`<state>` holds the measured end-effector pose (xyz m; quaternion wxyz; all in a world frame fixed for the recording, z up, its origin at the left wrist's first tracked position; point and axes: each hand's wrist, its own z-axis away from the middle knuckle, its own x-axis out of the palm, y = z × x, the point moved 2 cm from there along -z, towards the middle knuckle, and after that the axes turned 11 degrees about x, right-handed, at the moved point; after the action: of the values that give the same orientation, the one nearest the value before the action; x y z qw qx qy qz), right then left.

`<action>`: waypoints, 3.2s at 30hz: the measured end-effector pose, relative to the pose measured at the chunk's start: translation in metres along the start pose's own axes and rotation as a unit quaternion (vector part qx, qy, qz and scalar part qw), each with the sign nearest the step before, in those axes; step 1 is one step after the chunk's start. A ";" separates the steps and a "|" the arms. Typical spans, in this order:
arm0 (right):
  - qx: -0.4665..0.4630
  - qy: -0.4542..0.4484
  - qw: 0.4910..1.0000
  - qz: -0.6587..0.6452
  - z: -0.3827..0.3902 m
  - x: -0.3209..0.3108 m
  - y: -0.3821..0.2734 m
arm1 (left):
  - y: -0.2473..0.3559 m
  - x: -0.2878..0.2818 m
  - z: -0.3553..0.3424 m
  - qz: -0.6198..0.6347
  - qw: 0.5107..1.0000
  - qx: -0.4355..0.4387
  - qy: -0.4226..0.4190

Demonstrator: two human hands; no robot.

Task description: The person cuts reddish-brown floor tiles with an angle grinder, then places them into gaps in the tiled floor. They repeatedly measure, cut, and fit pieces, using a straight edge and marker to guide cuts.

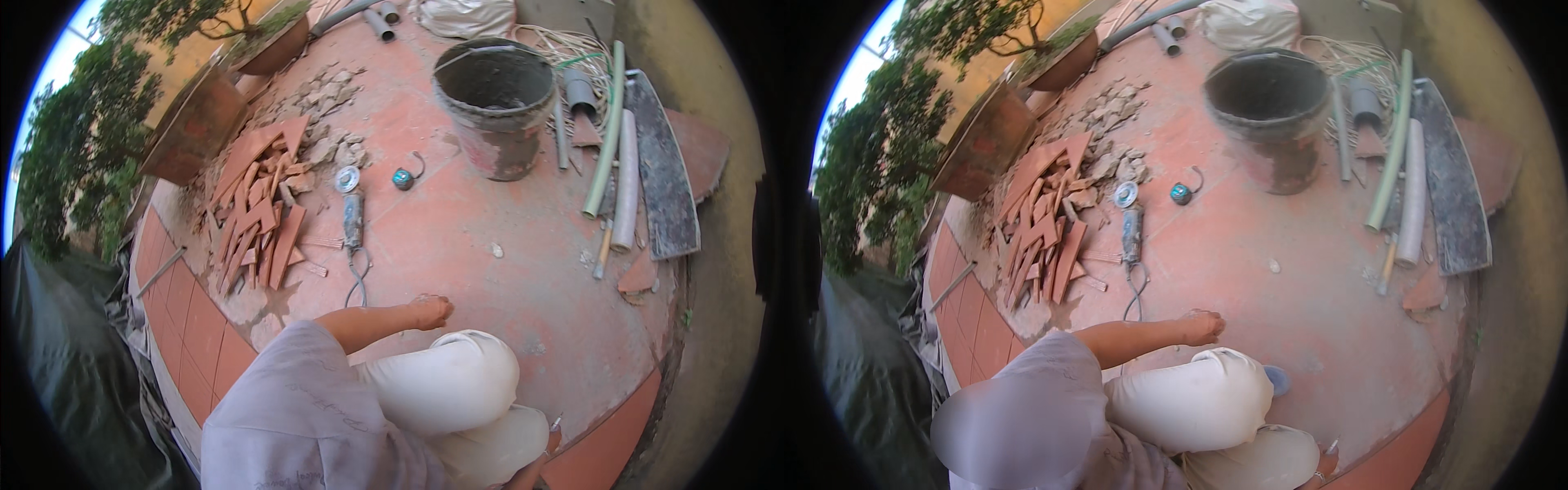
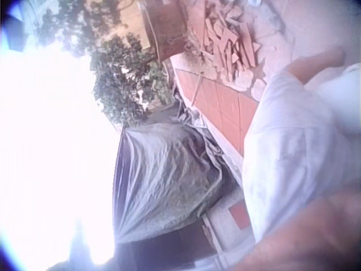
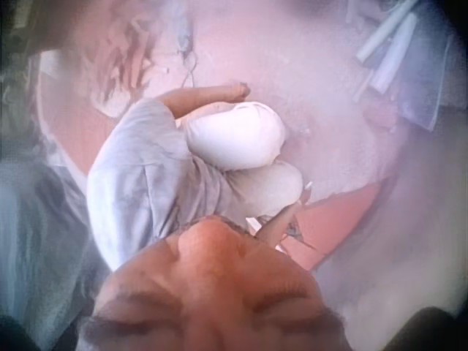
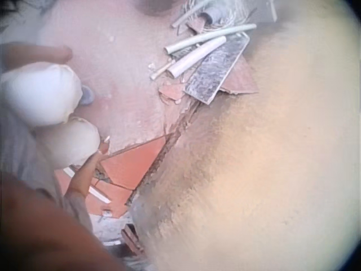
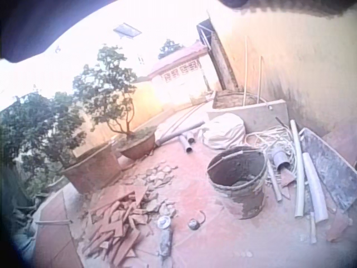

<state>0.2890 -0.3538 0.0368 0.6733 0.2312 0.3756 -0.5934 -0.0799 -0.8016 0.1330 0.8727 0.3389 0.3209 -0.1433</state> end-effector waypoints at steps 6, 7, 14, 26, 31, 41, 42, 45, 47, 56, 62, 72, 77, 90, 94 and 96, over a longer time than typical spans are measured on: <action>-0.114 0.026 0.989 0.092 -0.071 0.027 -0.066 | -0.060 0.071 0.114 0.082 0.983 -0.160 -0.032; -0.098 0.013 0.992 0.081 -0.078 0.033 -0.076 | -0.068 0.086 0.121 0.082 0.982 -0.158 -0.065; -0.092 0.010 0.977 0.194 -0.056 0.050 -0.120 | -0.109 0.140 0.176 0.172 0.975 -0.138 -0.016; -0.150 0.010 0.934 0.324 -0.019 0.046 -0.138 | -0.122 0.043 0.313 0.114 0.936 -0.280 0.181; -0.186 -0.007 0.900 0.394 -0.029 0.052 -0.132 | -0.161 0.010 0.315 0.144 0.913 -0.296 0.241; -0.287 -0.031 0.645 0.708 -0.075 0.011 -0.112 | -0.325 -0.113 0.275 0.265 0.786 -0.248 0.500; -0.290 -0.034 0.615 0.733 -0.074 0.002 -0.120 | -0.349 -0.130 0.271 0.294 0.758 -0.249 0.527; -0.291 -0.020 0.595 0.749 -0.072 -0.024 -0.165 | -0.425 -0.175 0.265 0.322 0.673 -0.300 0.595; -0.302 -0.014 0.594 0.746 -0.073 -0.038 -0.207 | -0.475 -0.203 0.259 0.325 0.595 -0.304 0.670; -0.244 -0.056 0.756 0.605 -0.075 -0.065 -0.349 | -0.641 -0.273 0.214 0.478 0.314 -0.268 0.776; 0.012 -0.149 0.979 0.137 -0.052 -0.053 -0.364 | -0.631 -0.290 0.221 0.570 0.304 -0.278 0.711; -0.120 -0.121 0.946 0.276 -0.097 0.008 -0.296 | -0.467 -0.135 0.461 0.544 0.369 -0.301 0.691; -0.113 -0.209 0.959 0.154 -0.117 0.029 -0.294 | -0.403 -0.044 0.505 0.563 0.392 -0.349 0.638; -0.033 -0.200 0.978 0.044 -0.045 0.054 -0.329 | -0.391 0.065 0.380 0.616 0.063 -0.213 0.756; -0.043 -0.190 0.979 0.059 -0.046 0.059 -0.322 | -0.379 0.030 0.324 0.695 0.106 -0.178 0.689; -0.046 -0.191 0.979 0.062 -0.046 0.061 -0.319 | -0.383 0.011 0.302 0.699 0.098 -0.138 0.695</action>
<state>-0.0313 -0.4177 0.0037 0.7781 0.1057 0.2516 -0.5658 -0.1106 -1.2874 0.1047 0.0092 0.2370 0.4211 0.8755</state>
